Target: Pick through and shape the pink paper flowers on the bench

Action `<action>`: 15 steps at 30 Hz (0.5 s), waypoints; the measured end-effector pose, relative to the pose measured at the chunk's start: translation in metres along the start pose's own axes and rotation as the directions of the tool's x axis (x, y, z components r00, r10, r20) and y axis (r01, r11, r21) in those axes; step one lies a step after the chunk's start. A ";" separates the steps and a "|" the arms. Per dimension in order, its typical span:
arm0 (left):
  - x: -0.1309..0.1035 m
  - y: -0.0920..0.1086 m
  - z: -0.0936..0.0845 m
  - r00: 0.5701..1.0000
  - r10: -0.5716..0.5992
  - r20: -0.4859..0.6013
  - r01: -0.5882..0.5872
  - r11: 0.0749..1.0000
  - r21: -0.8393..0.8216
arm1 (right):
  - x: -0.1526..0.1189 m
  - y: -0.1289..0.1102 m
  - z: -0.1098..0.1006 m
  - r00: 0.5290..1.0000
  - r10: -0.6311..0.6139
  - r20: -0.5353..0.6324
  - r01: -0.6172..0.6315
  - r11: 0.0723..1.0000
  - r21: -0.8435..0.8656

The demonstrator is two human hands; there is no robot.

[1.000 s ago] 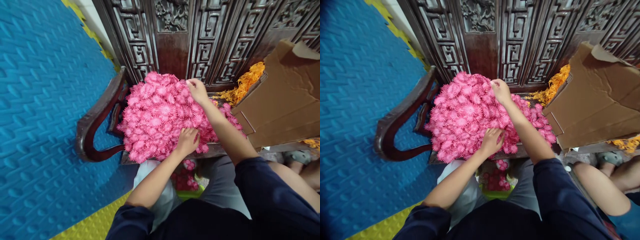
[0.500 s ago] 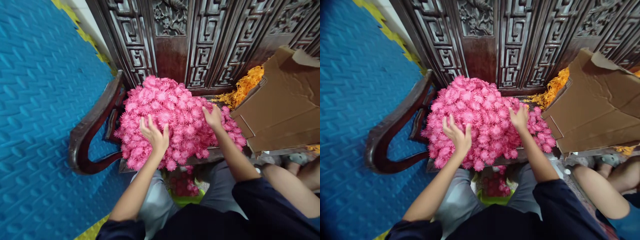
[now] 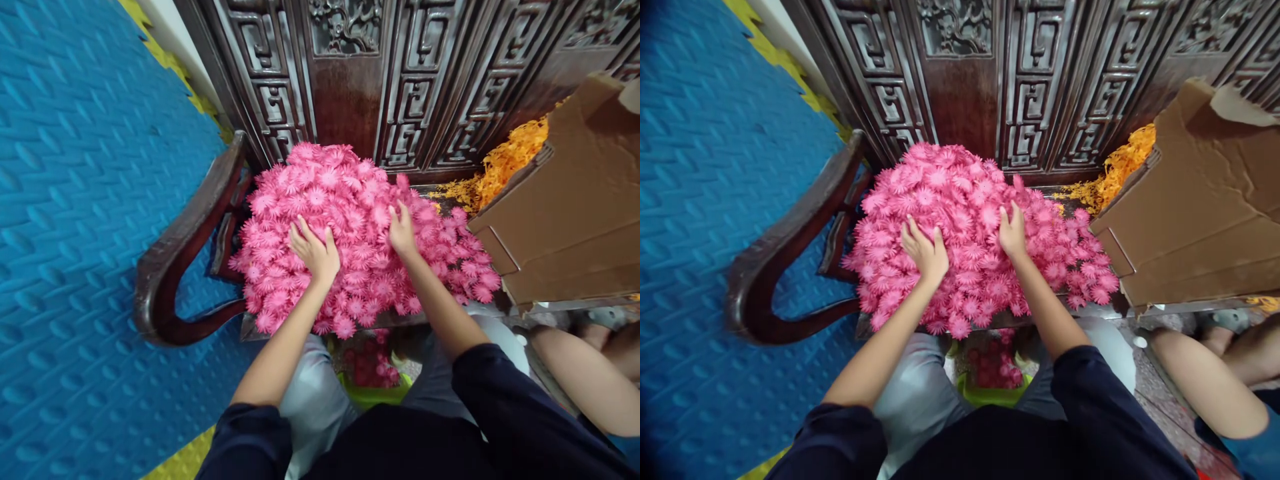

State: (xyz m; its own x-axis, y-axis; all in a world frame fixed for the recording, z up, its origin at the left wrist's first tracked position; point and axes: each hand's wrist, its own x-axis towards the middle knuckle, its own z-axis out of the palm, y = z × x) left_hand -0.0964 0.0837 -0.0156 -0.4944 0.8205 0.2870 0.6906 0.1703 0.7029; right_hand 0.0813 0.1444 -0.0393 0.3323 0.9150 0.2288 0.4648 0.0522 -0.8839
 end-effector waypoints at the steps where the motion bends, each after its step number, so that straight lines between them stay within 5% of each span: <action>1: 0.005 0.005 0.003 1.000 0.010 -0.006 -0.010 1.000 -0.008 | 0.005 -0.007 0.009 0.998 -0.060 0.014 0.060 0.998 -0.005; 6: 0.024 0.013 0.003 0.991 0.121 0.055 -0.120 0.993 -0.025 | 0.021 -0.029 0.023 0.922 -0.340 0.186 0.354 0.934 -0.047; 12: 0.012 -0.008 -0.033 0.979 0.192 -0.069 -0.193 0.981 -0.021 | 0.048 -0.024 -0.033 0.911 -0.404 0.078 0.411 0.905 -0.111; 15: 0.003 -0.015 -0.044 0.982 0.182 -0.039 -0.183 0.983 -0.018 | 0.064 -0.017 -0.054 0.939 -0.339 0.046 0.343 0.932 -0.115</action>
State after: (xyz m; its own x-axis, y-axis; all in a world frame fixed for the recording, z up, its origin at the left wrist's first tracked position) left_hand -0.1317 0.0599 0.0033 -0.3805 0.8159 0.4354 0.7600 0.0076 0.6499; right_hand 0.1395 0.1804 0.0123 0.1167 0.8603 0.4963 0.6417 0.3160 -0.6988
